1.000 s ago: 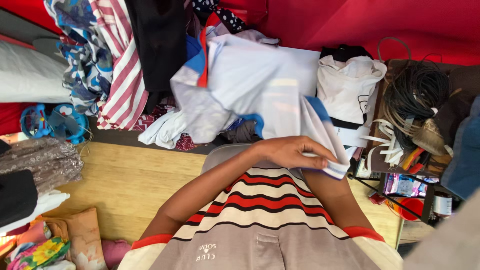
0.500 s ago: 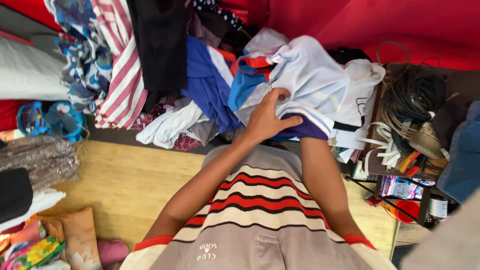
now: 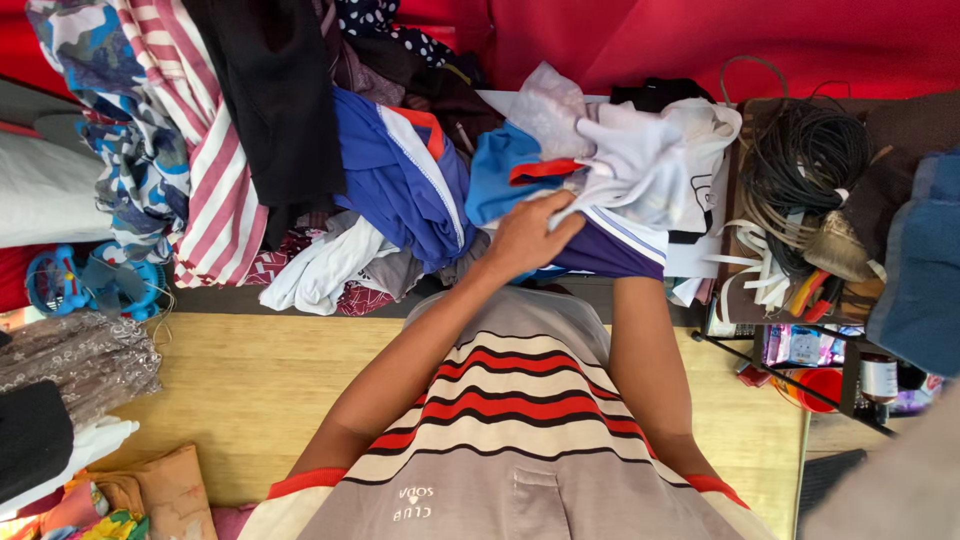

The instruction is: The person folds several garments one by one on a white table, including a black t-shirt, a white t-shirt, and a patterned shirt. Each item is smoothed, folded into a compact rectangle, and placed in a growing stack.

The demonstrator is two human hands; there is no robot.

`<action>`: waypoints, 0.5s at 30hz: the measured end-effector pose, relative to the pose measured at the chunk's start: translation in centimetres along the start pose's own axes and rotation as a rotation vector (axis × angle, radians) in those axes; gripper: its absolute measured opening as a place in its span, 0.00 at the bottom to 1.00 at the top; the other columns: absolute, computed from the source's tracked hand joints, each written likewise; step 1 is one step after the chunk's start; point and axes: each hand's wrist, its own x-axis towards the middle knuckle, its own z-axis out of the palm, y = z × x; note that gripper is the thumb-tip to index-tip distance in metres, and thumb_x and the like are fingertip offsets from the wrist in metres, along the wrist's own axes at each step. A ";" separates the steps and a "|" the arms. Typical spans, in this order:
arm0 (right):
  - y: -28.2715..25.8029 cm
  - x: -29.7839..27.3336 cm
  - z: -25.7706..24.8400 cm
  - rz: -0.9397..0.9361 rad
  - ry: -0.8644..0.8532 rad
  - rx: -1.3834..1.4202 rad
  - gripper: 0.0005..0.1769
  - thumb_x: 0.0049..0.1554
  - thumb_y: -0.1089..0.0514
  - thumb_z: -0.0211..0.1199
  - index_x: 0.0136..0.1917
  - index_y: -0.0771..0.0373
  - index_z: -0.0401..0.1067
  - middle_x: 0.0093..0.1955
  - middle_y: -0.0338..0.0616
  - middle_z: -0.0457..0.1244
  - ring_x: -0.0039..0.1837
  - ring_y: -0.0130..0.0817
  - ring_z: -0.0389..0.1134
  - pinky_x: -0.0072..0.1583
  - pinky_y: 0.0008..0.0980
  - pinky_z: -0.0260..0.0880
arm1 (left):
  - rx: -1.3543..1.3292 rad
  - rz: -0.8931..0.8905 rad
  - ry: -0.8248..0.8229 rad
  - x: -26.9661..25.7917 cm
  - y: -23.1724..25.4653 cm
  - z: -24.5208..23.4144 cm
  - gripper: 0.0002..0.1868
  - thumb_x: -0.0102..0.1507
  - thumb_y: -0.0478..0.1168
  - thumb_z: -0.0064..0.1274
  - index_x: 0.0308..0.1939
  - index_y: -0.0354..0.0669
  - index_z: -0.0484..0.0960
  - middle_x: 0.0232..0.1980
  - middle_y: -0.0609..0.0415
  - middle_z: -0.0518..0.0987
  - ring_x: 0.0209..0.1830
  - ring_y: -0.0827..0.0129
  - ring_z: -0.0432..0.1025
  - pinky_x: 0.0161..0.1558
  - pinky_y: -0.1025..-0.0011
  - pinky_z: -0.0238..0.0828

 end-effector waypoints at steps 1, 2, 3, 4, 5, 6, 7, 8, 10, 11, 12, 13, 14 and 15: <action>0.1 -0.2 -0.2 0.006 0.003 -0.006 0.25 0.63 0.58 0.61 0.72 0.66 0.65 0.68 0.48 0.65 0.67 0.37 0.68 0.70 0.37 0.68 | 0.017 0.004 0.044 0.2 -0.1 -0.3 0.18 0.65 0.50 0.54 0.50 0.41 0.81 0.46 0.42 0.83 0.45 0.47 0.79 0.46 0.57 0.75; 0.2 -0.2 -0.4 0.010 0.003 -0.010 0.26 0.63 0.58 0.61 0.72 0.66 0.65 0.69 0.48 0.64 0.67 0.37 0.68 0.70 0.38 0.68 | 0.034 0.008 0.089 0.4 -0.1 -0.7 0.19 0.65 0.51 0.55 0.49 0.41 0.82 0.45 0.41 0.83 0.43 0.47 0.79 0.44 0.57 0.75; 0.4 -0.3 -0.6 0.021 0.002 -0.012 0.26 0.63 0.58 0.61 0.72 0.66 0.65 0.69 0.48 0.64 0.67 0.37 0.68 0.70 0.38 0.68 | 0.054 0.012 0.136 0.6 -0.1 -1.2 0.19 0.65 0.52 0.56 0.49 0.40 0.83 0.44 0.41 0.83 0.42 0.47 0.79 0.43 0.57 0.75; 0.7 -0.4 -0.7 0.037 -0.002 -0.017 0.26 0.63 0.57 0.61 0.72 0.66 0.65 0.69 0.49 0.64 0.67 0.37 0.67 0.70 0.38 0.68 | 0.068 0.019 0.153 0.8 -0.1 -1.8 0.19 0.65 0.53 0.55 0.48 0.41 0.84 0.43 0.42 0.83 0.40 0.47 0.79 0.41 0.58 0.75; 1.1 -0.5 -0.9 0.051 -0.006 -0.018 0.26 0.63 0.57 0.61 0.73 0.66 0.64 0.69 0.49 0.64 0.68 0.37 0.67 0.70 0.38 0.68 | 0.083 0.027 0.169 1.0 -0.2 -2.6 0.19 0.66 0.53 0.55 0.46 0.41 0.85 0.42 0.42 0.83 0.38 0.47 0.79 0.39 0.58 0.75; 1.4 -0.6 -1.0 0.066 -0.011 -0.019 0.27 0.63 0.57 0.61 0.73 0.66 0.64 0.70 0.49 0.64 0.68 0.37 0.67 0.71 0.38 0.68 | 0.099 0.035 0.184 1.2 -0.3 -3.4 0.19 0.66 0.54 0.55 0.45 0.42 0.85 0.40 0.43 0.83 0.36 0.47 0.79 0.38 0.58 0.74; 1.6 -0.9 -1.1 0.079 -0.016 -0.031 0.27 0.63 0.57 0.61 0.73 0.66 0.64 0.70 0.49 0.64 0.68 0.37 0.67 0.71 0.38 0.68 | 0.171 0.051 0.227 1.4 -0.5 -4.2 0.19 0.66 0.54 0.56 0.43 0.41 0.86 0.39 0.43 0.83 0.36 0.47 0.79 0.37 0.58 0.74; 1.8 -1.2 -1.1 0.098 -0.021 -0.040 0.27 0.63 0.57 0.62 0.73 0.66 0.64 0.70 0.49 0.64 0.68 0.37 0.67 0.71 0.38 0.68 | 0.243 0.068 0.269 1.7 -0.8 -5.1 0.19 0.65 0.54 0.57 0.41 0.41 0.86 0.38 0.43 0.83 0.36 0.47 0.79 0.37 0.57 0.74; 1.9 -1.7 -0.7 0.168 -0.027 -0.038 0.28 0.63 0.57 0.62 0.73 0.66 0.64 0.71 0.49 0.64 0.69 0.38 0.67 0.71 0.38 0.68 | 0.321 0.059 0.370 2.1 -1.6 -6.6 0.18 0.65 0.54 0.58 0.38 0.42 0.87 0.36 0.42 0.83 0.35 0.46 0.79 0.35 0.56 0.73; 1.8 -2.0 -0.3 0.210 -0.031 -0.024 0.28 0.63 0.57 0.62 0.73 0.66 0.64 0.71 0.49 0.63 0.69 0.38 0.67 0.72 0.38 0.68 | 0.329 0.036 0.428 2.1 -2.3 -7.6 0.18 0.66 0.53 0.57 0.37 0.43 0.87 0.35 0.42 0.83 0.35 0.46 0.79 0.34 0.56 0.73; 1.5 -2.5 0.4 0.304 -0.009 0.029 0.28 0.63 0.57 0.62 0.73 0.67 0.63 0.71 0.49 0.63 0.69 0.38 0.67 0.72 0.39 0.68 | 0.332 -0.057 0.494 2.1 -2.9 -8.5 0.18 0.66 0.53 0.57 0.37 0.42 0.87 0.34 0.41 0.83 0.35 0.45 0.79 0.34 0.56 0.74; 0.9 -2.6 1.1 0.428 0.033 0.124 0.30 0.61 0.58 0.64 0.74 0.66 0.63 0.70 0.49 0.63 0.68 0.37 0.67 0.71 0.39 0.69 | 0.335 -0.144 0.561 2.3 -3.7 -9.6 0.18 0.66 0.53 0.57 0.37 0.41 0.88 0.32 0.39 0.82 0.34 0.43 0.78 0.34 0.55 0.74; -0.3 -2.7 1.7 0.388 -0.017 -0.061 0.31 0.60 0.59 0.64 0.74 0.66 0.62 0.71 0.48 0.63 0.68 0.36 0.67 0.70 0.39 0.68 | 0.342 -0.132 0.652 2.5 -4.5 -11.1 0.19 0.66 0.53 0.57 0.40 0.40 0.88 0.33 0.38 0.82 0.34 0.44 0.79 0.35 0.56 0.75; -2.3 -3.1 2.0 0.346 -0.064 -0.245 0.32 0.59 0.59 0.65 0.74 0.66 0.62 0.71 0.47 0.63 0.68 0.35 0.66 0.69 0.39 0.68 | 0.348 -0.120 0.741 2.5 -5.3 -12.5 0.19 0.67 0.53 0.56 0.43 0.39 0.87 0.34 0.37 0.83 0.34 0.46 0.80 0.36 0.56 0.76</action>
